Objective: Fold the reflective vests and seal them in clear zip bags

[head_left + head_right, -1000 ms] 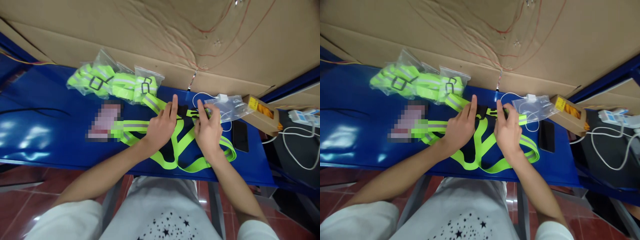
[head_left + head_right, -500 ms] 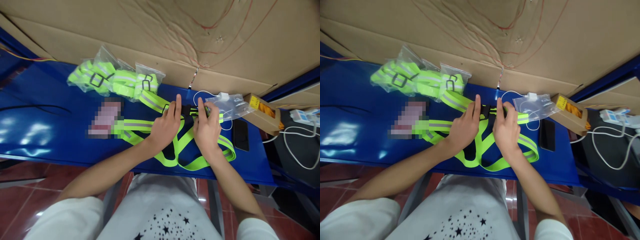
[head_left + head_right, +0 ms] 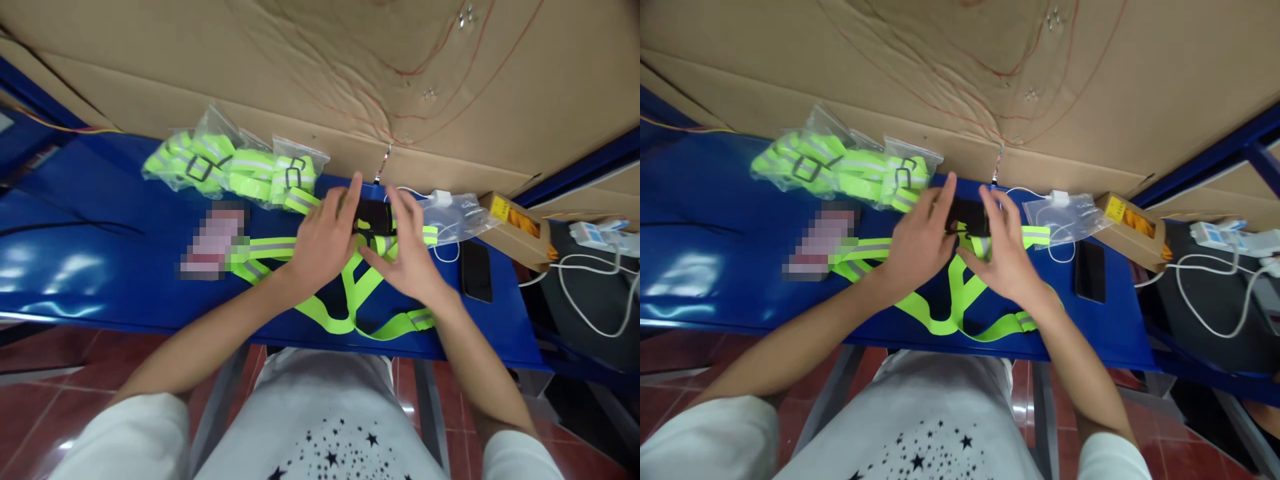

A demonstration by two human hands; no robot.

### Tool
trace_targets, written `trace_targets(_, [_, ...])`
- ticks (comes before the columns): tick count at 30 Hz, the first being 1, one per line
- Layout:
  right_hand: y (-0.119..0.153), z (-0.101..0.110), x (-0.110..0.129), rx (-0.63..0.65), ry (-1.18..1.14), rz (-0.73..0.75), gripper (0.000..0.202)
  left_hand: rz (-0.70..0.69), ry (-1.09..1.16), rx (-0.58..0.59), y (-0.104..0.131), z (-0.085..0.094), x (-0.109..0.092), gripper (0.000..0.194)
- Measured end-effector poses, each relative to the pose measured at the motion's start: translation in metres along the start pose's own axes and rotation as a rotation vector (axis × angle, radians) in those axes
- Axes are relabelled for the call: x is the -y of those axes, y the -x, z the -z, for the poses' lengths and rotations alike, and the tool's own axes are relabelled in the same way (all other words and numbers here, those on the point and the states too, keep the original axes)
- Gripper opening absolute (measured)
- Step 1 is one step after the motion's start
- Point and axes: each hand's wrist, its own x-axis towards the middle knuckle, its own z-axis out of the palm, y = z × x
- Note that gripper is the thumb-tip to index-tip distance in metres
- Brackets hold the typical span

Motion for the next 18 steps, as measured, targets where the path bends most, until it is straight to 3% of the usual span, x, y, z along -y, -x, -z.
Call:
trace_targets(2, [-0.014, 0.026, -0.006, 0.051, -0.187, 0.008, 0.087, 0.008, 0.058, -0.097, -0.01, 0.023, 0.0, 0.075])
trace_targets(6, [-0.042, 0.067, -0.002, 0.075, -0.422, 0.032, 0.057, -0.074, 0.296, -0.234, -0.029, 0.063, -0.008, 0.075])
trace_targets(10, [-0.053, 0.088, 0.014, 0.025, -0.682, 0.041, 0.041, -0.251, 0.759, -0.115, -0.039, 0.092, -0.005, 0.089])
trace_targets(12, [-0.054, 0.092, 0.019, 0.038, -0.831, 0.031, 0.038, -0.287, 0.997, -0.009, -0.041, 0.098, 0.0, 0.1])
trace_targets(15, [-0.056, 0.092, 0.021, 0.06, -0.916, -0.017, 0.04, -0.248, 1.248, 0.056, -0.046, 0.091, 0.003, 0.11])
trace_targets(18, [-0.057, 0.09, 0.016, 0.093, -0.823, -0.057, 0.045, -0.157, 1.307, 0.091, -0.053, 0.075, 0.003, 0.084])
